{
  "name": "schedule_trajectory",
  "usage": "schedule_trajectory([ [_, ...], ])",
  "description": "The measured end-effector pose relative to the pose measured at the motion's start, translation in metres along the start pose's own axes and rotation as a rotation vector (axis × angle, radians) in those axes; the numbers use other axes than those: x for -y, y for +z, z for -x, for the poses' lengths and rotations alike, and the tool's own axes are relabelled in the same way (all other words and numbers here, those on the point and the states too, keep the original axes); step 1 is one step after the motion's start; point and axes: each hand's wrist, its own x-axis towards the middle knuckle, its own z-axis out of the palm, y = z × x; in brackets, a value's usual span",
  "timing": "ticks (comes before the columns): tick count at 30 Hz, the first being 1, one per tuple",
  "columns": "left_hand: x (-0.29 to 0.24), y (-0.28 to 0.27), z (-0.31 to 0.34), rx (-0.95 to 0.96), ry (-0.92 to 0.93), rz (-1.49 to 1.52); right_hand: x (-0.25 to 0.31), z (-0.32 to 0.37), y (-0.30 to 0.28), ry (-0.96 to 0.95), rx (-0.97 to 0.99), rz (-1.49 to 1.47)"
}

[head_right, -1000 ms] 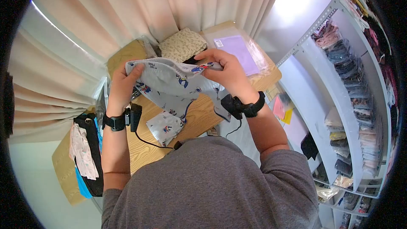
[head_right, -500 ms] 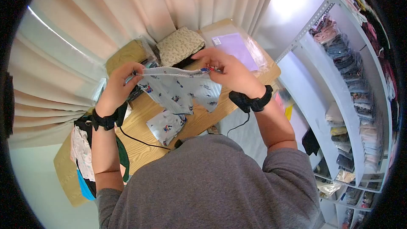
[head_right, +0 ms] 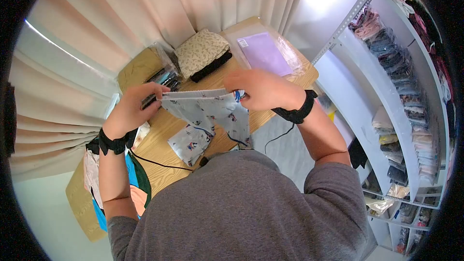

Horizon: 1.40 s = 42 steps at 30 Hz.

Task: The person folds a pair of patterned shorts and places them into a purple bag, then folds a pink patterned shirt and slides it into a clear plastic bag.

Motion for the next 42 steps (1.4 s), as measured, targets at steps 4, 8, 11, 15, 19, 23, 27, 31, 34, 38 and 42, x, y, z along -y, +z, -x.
schedule_trajectory([
  [4,-0.017,-0.005,-0.001,0.179,-0.181,-0.063,0.003,-0.002,-0.001,0.018,0.054,0.020],
  [8,-0.013,-0.003,0.001,0.084,-0.089,-0.002,0.001,-0.005,0.000,0.052,0.093,-0.073],
  [11,-0.008,-0.001,0.001,0.014,0.003,0.025,-0.011,-0.007,0.003,-0.115,0.100,-0.101],
  [15,-0.001,-0.009,0.003,0.090,-0.011,-0.057,-0.012,-0.006,0.001,-0.097,0.024,-0.064],
  [19,-0.002,-0.012,0.005,0.045,-0.096,-0.040,-0.005,-0.009,-0.001,-0.057,-0.078,-0.043],
  [23,0.004,-0.012,0.005,-0.016,-0.094,-0.113,-0.001,-0.016,0.002,0.038,-0.093,0.015],
  [27,0.005,-0.006,0.009,-0.117,-0.064,-0.007,-0.004,-0.019,0.012,-0.033,-0.263,-0.005],
  [31,0.013,0.005,0.015,-0.287,-0.120,0.096,0.011,-0.019,0.019,0.114,-0.450,-0.068],
  [34,-0.012,0.005,0.008,-0.398,-0.234,0.330,0.008,-0.021,0.031,0.142,-0.663,-0.403],
  [38,0.006,0.003,0.016,-0.395,-0.279,0.306,0.022,-0.025,0.021,0.187,-0.664,-0.688],
  [42,0.012,0.008,0.012,-0.372,-0.320,0.456,0.001,-0.027,0.021,0.271,-0.438,-0.683],
])
